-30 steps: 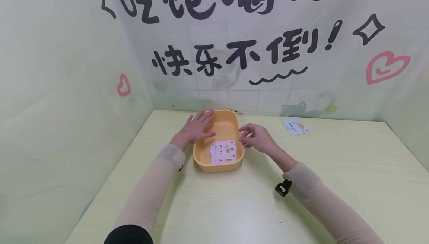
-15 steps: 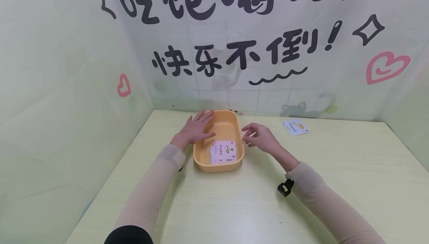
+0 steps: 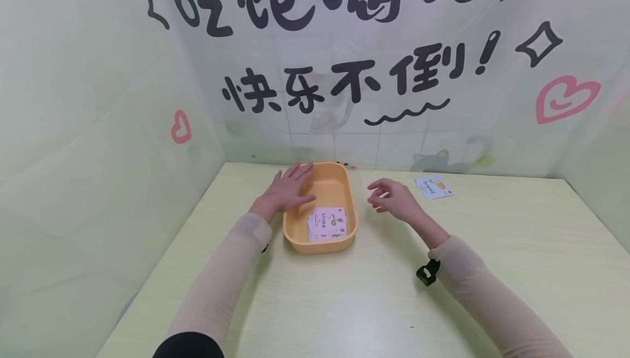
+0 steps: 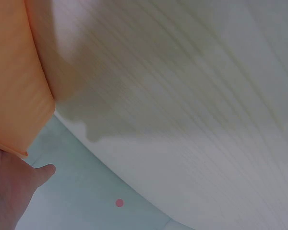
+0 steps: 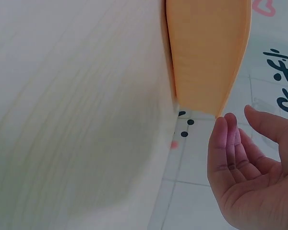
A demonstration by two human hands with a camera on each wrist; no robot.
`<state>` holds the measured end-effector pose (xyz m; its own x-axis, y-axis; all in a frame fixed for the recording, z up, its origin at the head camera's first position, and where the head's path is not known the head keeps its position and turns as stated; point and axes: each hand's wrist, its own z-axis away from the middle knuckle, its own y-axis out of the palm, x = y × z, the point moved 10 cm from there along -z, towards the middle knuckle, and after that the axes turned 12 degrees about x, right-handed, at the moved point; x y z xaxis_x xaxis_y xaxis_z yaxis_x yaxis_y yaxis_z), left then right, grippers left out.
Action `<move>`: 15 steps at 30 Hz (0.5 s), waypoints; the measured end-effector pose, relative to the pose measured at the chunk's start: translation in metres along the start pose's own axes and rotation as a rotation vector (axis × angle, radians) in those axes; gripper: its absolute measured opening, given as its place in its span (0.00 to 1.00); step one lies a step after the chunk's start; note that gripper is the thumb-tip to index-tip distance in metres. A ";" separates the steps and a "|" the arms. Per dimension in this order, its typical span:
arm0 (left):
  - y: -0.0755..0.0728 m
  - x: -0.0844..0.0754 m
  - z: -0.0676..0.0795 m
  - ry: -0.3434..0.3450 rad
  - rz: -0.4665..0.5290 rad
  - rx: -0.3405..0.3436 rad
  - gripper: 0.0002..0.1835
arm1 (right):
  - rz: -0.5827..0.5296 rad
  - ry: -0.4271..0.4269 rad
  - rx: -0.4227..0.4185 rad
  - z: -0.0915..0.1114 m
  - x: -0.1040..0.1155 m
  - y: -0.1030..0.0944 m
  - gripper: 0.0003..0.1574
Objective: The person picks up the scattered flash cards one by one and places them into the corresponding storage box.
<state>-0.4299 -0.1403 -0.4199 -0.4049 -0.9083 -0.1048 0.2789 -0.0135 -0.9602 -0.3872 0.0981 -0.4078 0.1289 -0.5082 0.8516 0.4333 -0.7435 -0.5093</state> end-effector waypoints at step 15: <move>0.001 0.000 -0.001 0.003 -0.008 -0.008 0.44 | -0.001 0.013 -0.044 0.015 -0.024 -0.029 0.27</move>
<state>-0.4306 -0.1398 -0.4209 -0.4101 -0.9068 -0.0977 0.2687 -0.0178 -0.9631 -0.3894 0.1378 -0.4117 0.1169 -0.5130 0.8504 0.3937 -0.7622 -0.5139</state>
